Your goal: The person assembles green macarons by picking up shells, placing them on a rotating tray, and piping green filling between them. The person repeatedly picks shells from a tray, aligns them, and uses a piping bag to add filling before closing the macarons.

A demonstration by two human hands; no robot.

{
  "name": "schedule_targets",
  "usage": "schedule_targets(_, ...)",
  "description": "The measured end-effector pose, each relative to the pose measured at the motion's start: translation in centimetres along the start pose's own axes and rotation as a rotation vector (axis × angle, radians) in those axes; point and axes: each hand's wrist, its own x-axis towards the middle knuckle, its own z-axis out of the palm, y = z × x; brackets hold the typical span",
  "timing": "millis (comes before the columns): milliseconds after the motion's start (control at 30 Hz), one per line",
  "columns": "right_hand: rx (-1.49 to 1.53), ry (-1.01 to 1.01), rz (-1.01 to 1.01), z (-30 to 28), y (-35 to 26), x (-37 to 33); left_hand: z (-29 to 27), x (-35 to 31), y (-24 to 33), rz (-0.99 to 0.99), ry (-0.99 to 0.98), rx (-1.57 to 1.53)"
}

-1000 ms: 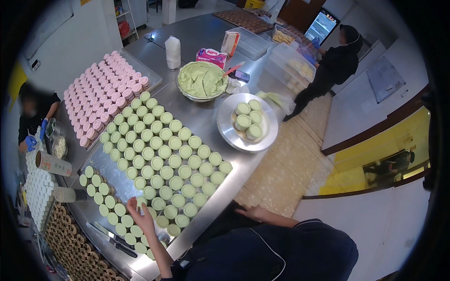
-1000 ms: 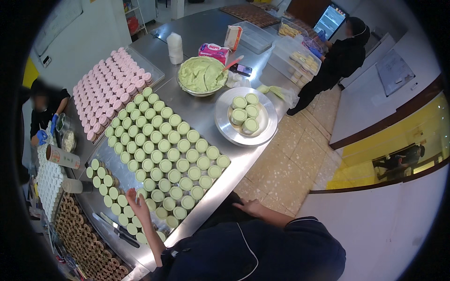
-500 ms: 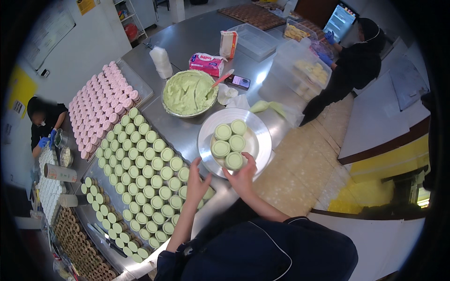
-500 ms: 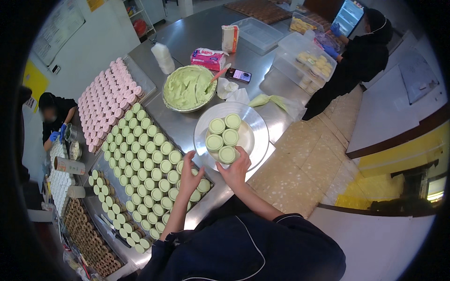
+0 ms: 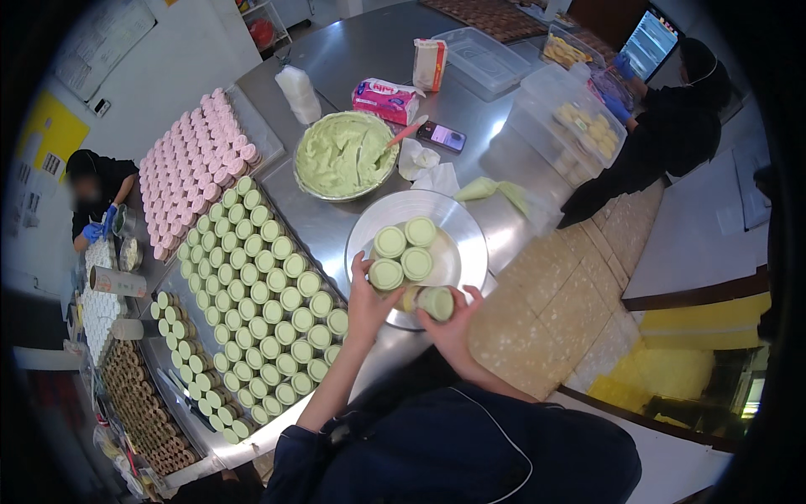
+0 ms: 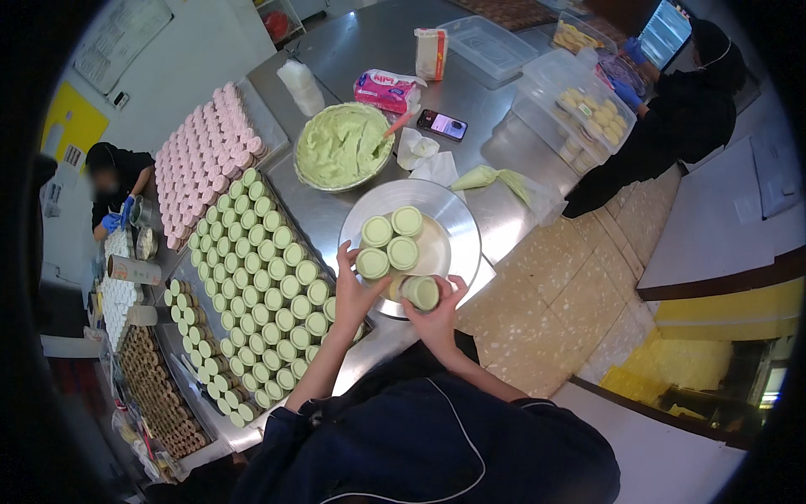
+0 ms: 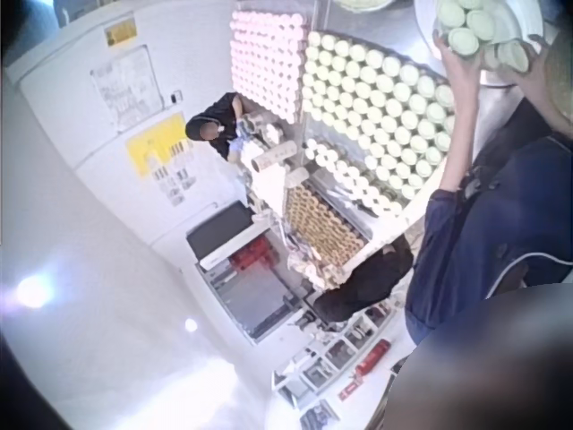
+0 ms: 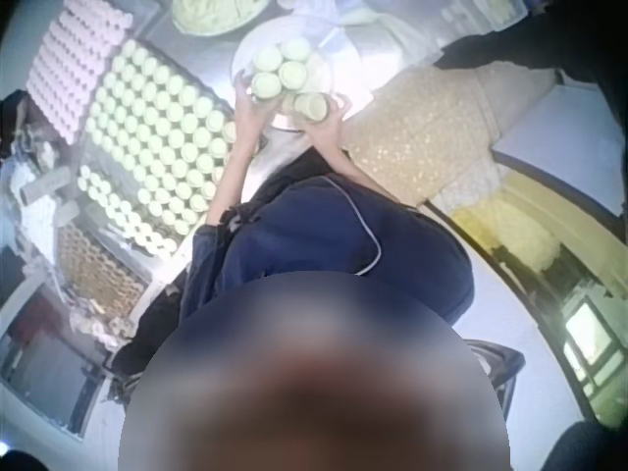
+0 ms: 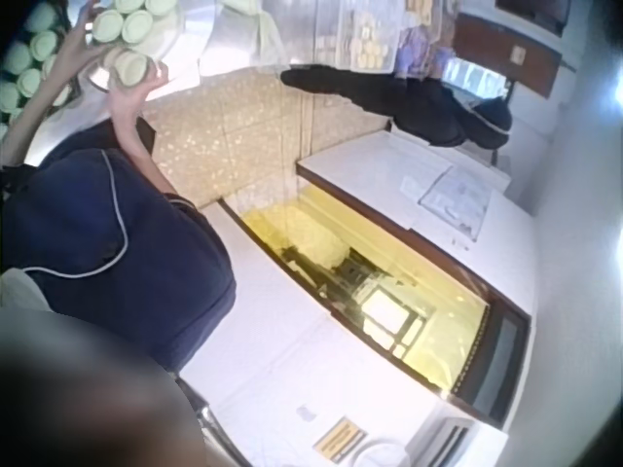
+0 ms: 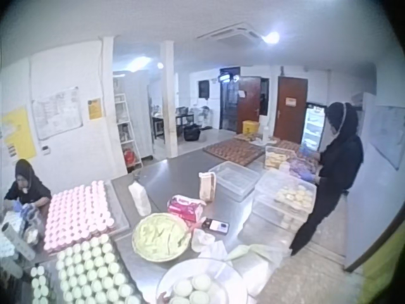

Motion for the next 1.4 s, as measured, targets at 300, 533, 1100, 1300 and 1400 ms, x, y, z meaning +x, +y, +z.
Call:
schedule_targets(300, 0.289, 0.111, 0.132, -5.9, -1.9, -0.3, 0.3, -0.8, -0.2, -0.133, 0.090, -0.024)
schedule_targets(533, 0.350, 0.158, 0.122, -4.8, -4.2, 0.2, -5.2, -3.7, -2.5, -0.436, 0.131, -0.781)
schedule_targets(1100, 0.399, -0.264, 0.350, 11.7, -9.7, -7.9, -36.3, -15.4, -21.8, -0.366, 0.616, 0.050)
schedule_targets(1300, 0.347, -0.287, 0.280, 15.0, -10.0, -11.7, -38.2, -12.8, -29.8, -0.397, 0.504, 0.247)
schedule_targets(1400, 0.330, -0.231, 0.327, 15.6, -10.2, -13.0, -36.8, -11.9, -31.4, -0.469, 0.360, 0.311)
